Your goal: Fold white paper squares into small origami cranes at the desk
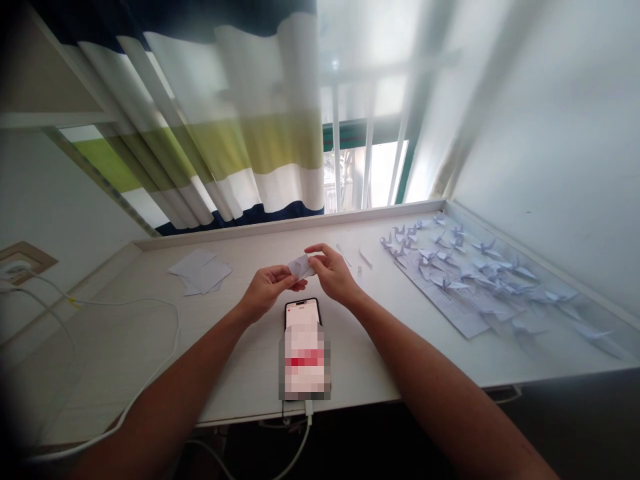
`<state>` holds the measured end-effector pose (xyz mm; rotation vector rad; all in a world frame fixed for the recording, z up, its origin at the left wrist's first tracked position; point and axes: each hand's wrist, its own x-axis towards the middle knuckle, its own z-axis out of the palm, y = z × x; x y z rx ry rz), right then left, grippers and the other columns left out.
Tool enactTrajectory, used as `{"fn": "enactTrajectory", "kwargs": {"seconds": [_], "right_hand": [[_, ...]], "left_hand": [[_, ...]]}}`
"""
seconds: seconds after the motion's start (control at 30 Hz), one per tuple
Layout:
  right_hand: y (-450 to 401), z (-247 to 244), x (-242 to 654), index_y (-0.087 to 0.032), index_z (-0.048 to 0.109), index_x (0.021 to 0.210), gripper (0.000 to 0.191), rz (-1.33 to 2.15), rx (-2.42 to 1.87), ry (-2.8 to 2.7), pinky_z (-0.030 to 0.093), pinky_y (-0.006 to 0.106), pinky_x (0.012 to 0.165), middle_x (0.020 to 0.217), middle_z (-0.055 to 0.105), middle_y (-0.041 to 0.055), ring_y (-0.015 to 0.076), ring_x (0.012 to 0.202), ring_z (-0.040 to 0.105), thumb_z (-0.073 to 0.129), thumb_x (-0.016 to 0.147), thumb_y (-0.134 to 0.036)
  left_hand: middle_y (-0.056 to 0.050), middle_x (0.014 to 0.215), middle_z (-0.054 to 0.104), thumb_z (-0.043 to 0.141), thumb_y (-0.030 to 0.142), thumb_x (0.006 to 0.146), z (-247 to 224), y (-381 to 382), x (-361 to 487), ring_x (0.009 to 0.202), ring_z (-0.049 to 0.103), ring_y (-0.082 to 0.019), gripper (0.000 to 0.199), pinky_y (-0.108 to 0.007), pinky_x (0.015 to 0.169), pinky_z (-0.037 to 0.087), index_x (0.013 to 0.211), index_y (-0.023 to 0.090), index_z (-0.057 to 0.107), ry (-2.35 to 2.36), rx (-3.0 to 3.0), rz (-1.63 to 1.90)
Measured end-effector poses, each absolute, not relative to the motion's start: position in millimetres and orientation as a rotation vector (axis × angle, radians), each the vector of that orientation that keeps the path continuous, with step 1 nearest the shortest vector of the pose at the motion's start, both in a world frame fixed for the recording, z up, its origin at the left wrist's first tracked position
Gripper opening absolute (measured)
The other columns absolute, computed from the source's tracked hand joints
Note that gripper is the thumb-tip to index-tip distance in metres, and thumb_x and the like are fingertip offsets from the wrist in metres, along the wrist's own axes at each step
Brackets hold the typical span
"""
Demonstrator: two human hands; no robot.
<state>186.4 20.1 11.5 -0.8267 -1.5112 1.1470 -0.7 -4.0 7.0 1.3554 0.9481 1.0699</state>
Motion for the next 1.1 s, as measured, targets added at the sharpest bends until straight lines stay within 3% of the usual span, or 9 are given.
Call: {"fn": "enactTrajectory", "kwargs": {"seconds": [0.13, 0.37, 0.6, 1.1], "right_hand": [[19.6, 10.9, 185.5, -0.019, 0.06, 0.115, 0.026, 1.188, -0.804, -1.473, 0.056, 0.04, 0.081, 0.09, 0.075, 0.0048, 0.0192, 0.082, 0.069, 0.059, 0.09, -0.027], [18.9, 4.8, 179.9, -0.019, 0.06, 0.115, 0.046, 1.276, -0.765, -1.48, 0.058, 0.038, 0.076, 0.095, 0.076, 0.0063, 0.0191, 0.077, 0.071, 0.081, 0.077, -0.035], [19.4, 3.8, 180.0, -0.019, 0.063, 0.112, 0.045, 1.27, -0.767, -1.415, 0.057, 0.034, 0.067, 0.088, 0.076, 0.0057, 0.0186, 0.071, 0.07, 0.082, 0.076, -0.038], [15.8, 7.7, 176.8, -0.018, 0.066, 0.106, 0.043, 1.352, -0.715, -1.405, 0.056, 0.032, 0.069, 0.082, 0.076, 0.0036, 0.0174, 0.071, 0.07, 0.084, 0.073, -0.038]], "left_hand": [[-0.014, 0.093, 0.079, 0.08, 0.044, 0.078, 9.5, -4.6, -0.3, 0.082, 0.075, -0.024, 0.041, -0.04, 0.085, 0.058, 0.101, 0.01, 0.074, 0.974, 1.35, 1.121], [-0.013, 0.088, 0.079, 0.08, 0.046, 0.078, 7.0, -4.5, 2.6, 0.081, 0.075, -0.024, 0.041, -0.036, 0.078, 0.056, 0.098, 0.011, 0.075, 0.97, 1.377, 1.122], [-0.014, 0.091, 0.079, 0.081, 0.046, 0.077, 7.7, -6.9, 4.4, 0.085, 0.076, -0.026, 0.042, -0.038, 0.078, 0.057, 0.099, 0.011, 0.075, 0.996, 1.401, 1.097], [-0.012, 0.082, 0.078, 0.078, 0.048, 0.079, 8.8, -9.2, 6.0, 0.077, 0.073, -0.022, 0.038, -0.037, 0.077, 0.056, 0.09, 0.011, 0.078, 0.945, 1.401, 1.04]]}}
